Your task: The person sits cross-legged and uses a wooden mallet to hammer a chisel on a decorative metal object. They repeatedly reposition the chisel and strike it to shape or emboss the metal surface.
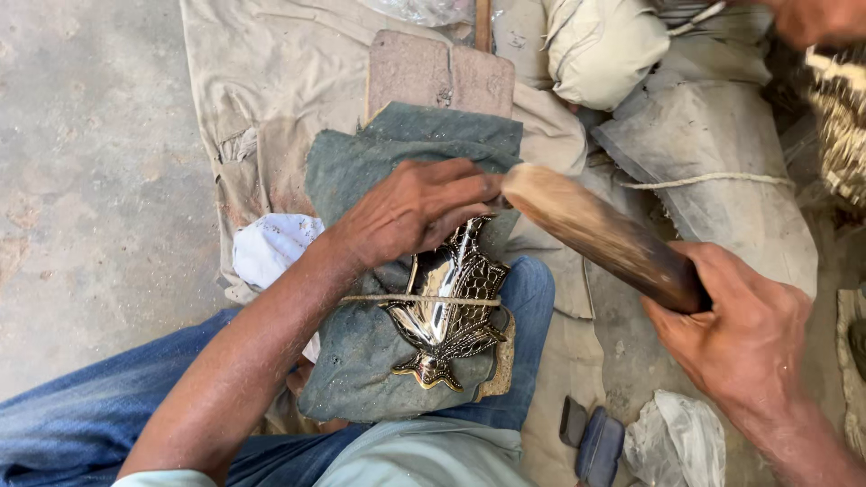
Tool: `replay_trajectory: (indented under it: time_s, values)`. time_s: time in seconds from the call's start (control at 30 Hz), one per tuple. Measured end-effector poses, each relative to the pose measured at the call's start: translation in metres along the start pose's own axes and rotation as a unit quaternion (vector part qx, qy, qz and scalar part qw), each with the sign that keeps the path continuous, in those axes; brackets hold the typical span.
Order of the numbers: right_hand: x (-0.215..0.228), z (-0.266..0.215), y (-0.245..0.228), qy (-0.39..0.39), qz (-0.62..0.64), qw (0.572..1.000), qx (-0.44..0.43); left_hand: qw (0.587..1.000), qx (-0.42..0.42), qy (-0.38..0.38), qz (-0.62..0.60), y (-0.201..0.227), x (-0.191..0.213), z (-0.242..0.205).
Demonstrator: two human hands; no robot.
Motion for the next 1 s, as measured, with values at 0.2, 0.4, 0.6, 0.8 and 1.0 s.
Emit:
replay_trajectory:
  time_s: [0.2,0.4,0.6,0.8,1.0]
  values:
    - [0.003,0.004,0.003,-0.038,-0.085,0.996,0.010,0.998,-0.033,0.046,0.008,0.003,0.000,-0.009]
    - [0.005,0.011,0.000,-0.028,-0.145,0.989,0.031,0.999,0.045,0.024,-0.004,0.003,0.001,-0.011]
    - [0.006,0.017,-0.006,-0.079,-0.181,0.980,-0.009,0.997,0.027,0.069,-0.013,0.003,-0.001,-0.019]
    - [0.007,0.016,0.007,0.010,-0.131,0.990,0.050,0.995,0.071,0.072,-0.004,0.001,-0.004,-0.020]
    - [-0.071,-0.019,0.055,0.081,0.219,0.968,-0.089,0.966,0.103,0.213,-0.102,0.029,0.007,-0.034]
Point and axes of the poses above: each hand's wrist, its own z-axis towards the middle knuckle, its own x-axis out of the back of the hand, y = z × x, the point moved 2 cm from there along z, towards the middle knuckle, and after that the axes turned 1 degree about x, right-handed, at the moved point
